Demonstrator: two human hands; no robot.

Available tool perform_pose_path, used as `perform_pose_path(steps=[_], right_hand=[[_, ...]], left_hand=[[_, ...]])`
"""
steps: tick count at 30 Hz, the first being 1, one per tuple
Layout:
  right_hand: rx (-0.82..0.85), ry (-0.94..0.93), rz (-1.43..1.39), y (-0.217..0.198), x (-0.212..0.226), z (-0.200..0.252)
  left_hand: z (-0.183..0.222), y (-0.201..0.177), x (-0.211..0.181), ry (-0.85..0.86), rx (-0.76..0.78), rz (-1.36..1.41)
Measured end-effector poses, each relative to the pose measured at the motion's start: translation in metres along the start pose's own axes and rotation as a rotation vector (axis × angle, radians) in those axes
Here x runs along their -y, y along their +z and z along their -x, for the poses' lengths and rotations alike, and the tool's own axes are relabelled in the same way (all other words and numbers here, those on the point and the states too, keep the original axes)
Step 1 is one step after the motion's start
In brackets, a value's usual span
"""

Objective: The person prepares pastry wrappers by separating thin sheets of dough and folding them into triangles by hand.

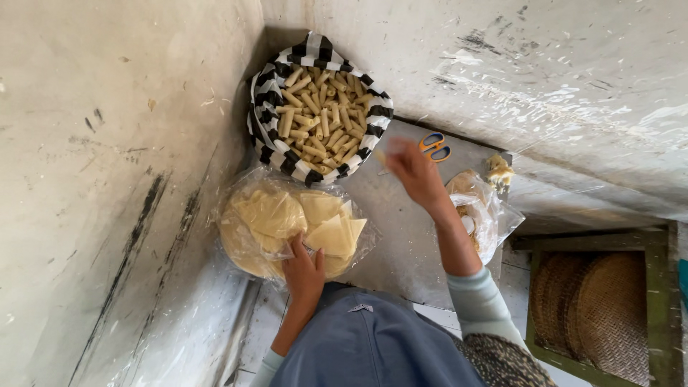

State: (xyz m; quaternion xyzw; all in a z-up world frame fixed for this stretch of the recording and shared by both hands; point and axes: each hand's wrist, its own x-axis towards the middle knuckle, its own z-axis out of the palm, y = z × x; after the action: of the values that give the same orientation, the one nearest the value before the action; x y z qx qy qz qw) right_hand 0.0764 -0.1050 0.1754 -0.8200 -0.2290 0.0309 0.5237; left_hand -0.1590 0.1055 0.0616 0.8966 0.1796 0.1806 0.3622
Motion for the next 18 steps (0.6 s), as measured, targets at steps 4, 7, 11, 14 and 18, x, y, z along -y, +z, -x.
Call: perform_pose_path(steps=[4,7,11,14,18], right_hand=[[-0.21,-0.273,-0.083,0.028,0.04,-0.022],[-0.098,-0.194,0.049,0.065,0.034,0.009],[0.069,0.049,0.026,0.109,-0.003,0.057],[0.105,0.114,0.048,0.122,-0.029,0.092],[0.112,0.067,0.056,0.13,-0.037,0.121]], left_hand=[[-0.009,-0.001,-0.004,-0.112,0.148,-0.103],[-0.014,-0.001,-0.002,-0.075,0.125,-0.11],[-0.016,0.007,-0.001,-0.042,0.104,-0.109],[-0.016,0.017,0.0,-0.048,0.142,-0.15],[-0.015,0.025,0.001,-0.018,0.162,-0.094]])
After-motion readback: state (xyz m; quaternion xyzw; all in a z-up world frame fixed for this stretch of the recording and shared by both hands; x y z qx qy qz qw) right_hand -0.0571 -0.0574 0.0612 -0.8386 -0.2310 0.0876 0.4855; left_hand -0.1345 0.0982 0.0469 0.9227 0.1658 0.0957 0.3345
